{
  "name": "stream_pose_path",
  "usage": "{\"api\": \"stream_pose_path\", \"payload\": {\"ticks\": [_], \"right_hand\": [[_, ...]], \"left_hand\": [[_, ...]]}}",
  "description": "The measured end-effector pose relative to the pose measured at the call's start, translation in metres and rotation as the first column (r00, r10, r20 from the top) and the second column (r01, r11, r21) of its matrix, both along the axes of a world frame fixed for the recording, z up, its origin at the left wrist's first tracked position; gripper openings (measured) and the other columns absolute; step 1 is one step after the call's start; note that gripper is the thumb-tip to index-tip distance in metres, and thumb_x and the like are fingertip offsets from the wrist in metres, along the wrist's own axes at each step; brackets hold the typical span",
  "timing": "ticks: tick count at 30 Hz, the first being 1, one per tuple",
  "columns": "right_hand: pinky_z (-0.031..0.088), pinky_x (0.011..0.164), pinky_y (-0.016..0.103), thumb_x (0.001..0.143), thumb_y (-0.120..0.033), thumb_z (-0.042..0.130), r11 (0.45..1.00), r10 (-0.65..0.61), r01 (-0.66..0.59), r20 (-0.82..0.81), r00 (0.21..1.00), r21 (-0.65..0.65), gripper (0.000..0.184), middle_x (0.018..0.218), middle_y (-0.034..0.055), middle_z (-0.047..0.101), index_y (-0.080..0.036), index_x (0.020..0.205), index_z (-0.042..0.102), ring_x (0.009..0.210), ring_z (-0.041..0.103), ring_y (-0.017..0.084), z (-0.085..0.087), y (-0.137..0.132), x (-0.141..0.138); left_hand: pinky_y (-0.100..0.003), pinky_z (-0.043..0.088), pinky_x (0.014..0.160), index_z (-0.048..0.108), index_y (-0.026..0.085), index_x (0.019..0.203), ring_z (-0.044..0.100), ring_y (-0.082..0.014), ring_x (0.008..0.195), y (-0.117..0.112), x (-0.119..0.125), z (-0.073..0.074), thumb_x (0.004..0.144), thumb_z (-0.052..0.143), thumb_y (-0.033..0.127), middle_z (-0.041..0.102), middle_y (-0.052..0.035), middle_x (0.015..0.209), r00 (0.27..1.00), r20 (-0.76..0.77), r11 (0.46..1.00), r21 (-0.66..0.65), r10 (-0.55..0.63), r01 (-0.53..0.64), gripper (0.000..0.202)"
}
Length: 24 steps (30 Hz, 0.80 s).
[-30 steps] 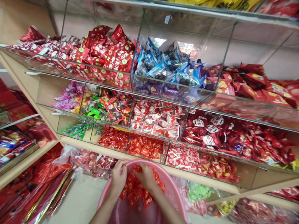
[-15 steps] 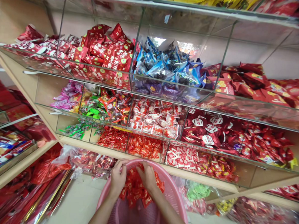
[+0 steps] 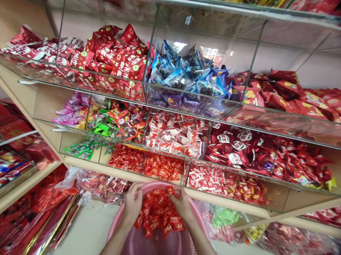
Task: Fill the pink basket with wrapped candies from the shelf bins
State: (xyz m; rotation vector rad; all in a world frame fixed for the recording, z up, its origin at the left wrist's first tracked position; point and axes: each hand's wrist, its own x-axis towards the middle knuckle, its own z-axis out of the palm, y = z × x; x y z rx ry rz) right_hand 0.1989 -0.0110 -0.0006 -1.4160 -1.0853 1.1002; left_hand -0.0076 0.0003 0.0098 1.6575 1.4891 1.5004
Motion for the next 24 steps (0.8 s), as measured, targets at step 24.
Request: {"api": "stream_pose_path", "payload": {"ticks": [24], "right_hand": [[0.049, 0.086, 0.033, 0.079, -0.015, 0.042, 0.976, -0.104, -0.047, 0.643, 0.759, 0.213, 0.048, 0.129, 0.0115, 0.057, -0.021, 0.125, 0.054, 0.109, 0.06, 0.025, -0.003, -0.009, -0.009]], "left_hand": [[-0.032, 0.051, 0.084, 0.065, 0.017, 0.088, 0.063, -0.018, 0.091, 0.003, -0.004, -0.008, 0.084, 0.041, 0.022, 0.067, -0.0074, 0.093, 0.999, -0.039, 0.999, 0.038, -0.023, 0.025, 0.025]]}}
